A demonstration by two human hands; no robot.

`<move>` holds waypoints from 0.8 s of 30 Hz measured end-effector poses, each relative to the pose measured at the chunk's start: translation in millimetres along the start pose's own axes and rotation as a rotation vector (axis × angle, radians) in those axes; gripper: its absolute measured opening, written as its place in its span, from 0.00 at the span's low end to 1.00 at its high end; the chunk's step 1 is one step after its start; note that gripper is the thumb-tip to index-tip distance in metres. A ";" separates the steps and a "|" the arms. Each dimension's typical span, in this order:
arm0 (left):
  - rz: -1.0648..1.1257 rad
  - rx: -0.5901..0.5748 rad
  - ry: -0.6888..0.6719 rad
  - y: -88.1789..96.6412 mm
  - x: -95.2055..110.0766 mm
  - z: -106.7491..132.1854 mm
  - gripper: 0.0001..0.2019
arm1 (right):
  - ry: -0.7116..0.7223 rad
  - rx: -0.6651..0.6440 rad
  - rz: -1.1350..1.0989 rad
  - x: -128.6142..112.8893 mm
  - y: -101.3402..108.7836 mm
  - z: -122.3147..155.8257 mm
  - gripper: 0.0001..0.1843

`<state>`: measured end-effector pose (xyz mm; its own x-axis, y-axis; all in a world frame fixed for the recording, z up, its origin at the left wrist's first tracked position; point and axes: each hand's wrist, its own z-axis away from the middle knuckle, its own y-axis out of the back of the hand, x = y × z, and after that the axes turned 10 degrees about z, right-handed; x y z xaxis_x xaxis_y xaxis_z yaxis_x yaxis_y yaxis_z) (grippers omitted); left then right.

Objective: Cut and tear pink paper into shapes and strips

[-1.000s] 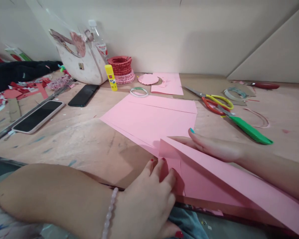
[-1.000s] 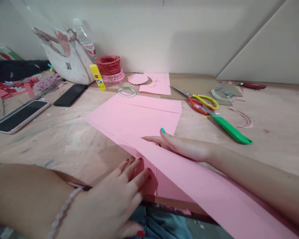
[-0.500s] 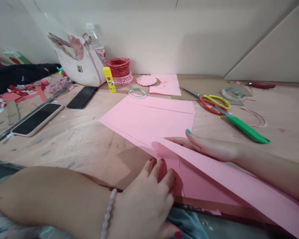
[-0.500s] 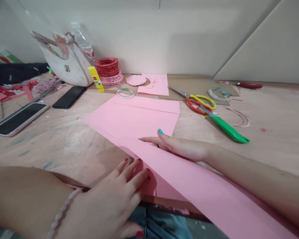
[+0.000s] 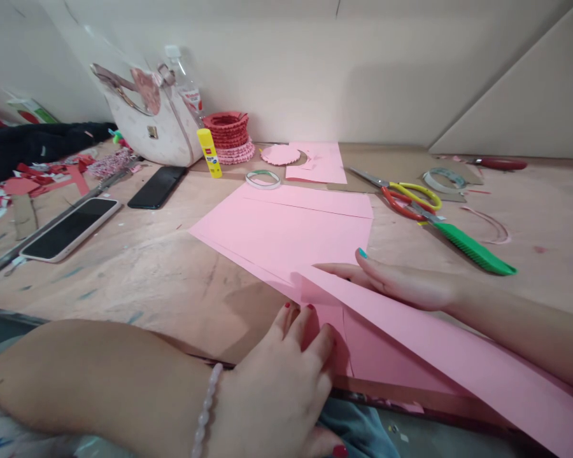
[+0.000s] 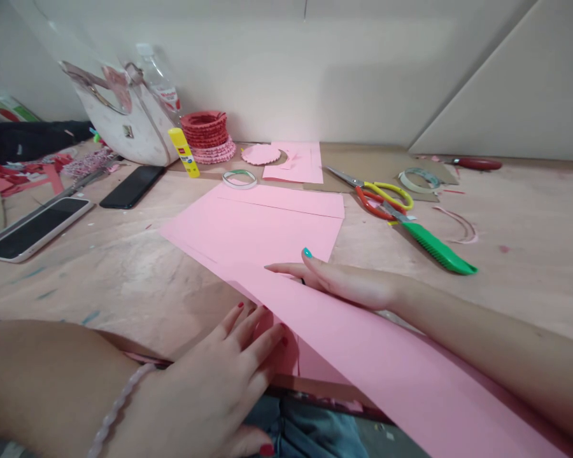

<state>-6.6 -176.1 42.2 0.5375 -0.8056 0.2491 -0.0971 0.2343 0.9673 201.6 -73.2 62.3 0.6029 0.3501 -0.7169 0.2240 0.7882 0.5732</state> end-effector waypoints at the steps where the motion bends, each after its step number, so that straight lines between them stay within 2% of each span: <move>1: 0.002 0.002 -0.002 -0.2 -0.1 -0.1 0.27 | -0.007 -0.011 -0.028 0.0 0.0 0.0 0.33; 8: 0.004 -0.013 -0.004 -1.2 -0.5 -0.6 0.28 | -0.013 -0.020 -0.041 -1.8 -0.1 -0.7 0.33; 14: -0.010 -0.047 -0.011 -0.1 -0.1 -1.5 0.29 | -0.007 -0.064 -0.212 -7.3 -0.1 -2.8 0.31; 18: -0.038 -0.073 -0.018 -1.7 -0.3 -0.4 0.32 | -0.002 -0.066 -0.241 -12.2 -1.3 -2.8 0.33; 21: -0.062 -0.055 -0.040 -6.7 -1.6 1.6 0.35 | -0.054 -0.067 -0.220 -12.1 -3.6 2.1 0.35; 24: -0.044 -0.028 -0.070 -14.6 -4.1 3.2 0.35 | -0.132 -0.090 -0.152 -10.0 -7.0 10.1 0.32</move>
<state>-10.1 -177.9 27.2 0.4805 -0.8514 0.2105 -0.0506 0.2127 0.9758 201.8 -87.3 69.4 0.6637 0.1587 -0.7309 0.2547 0.8709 0.4204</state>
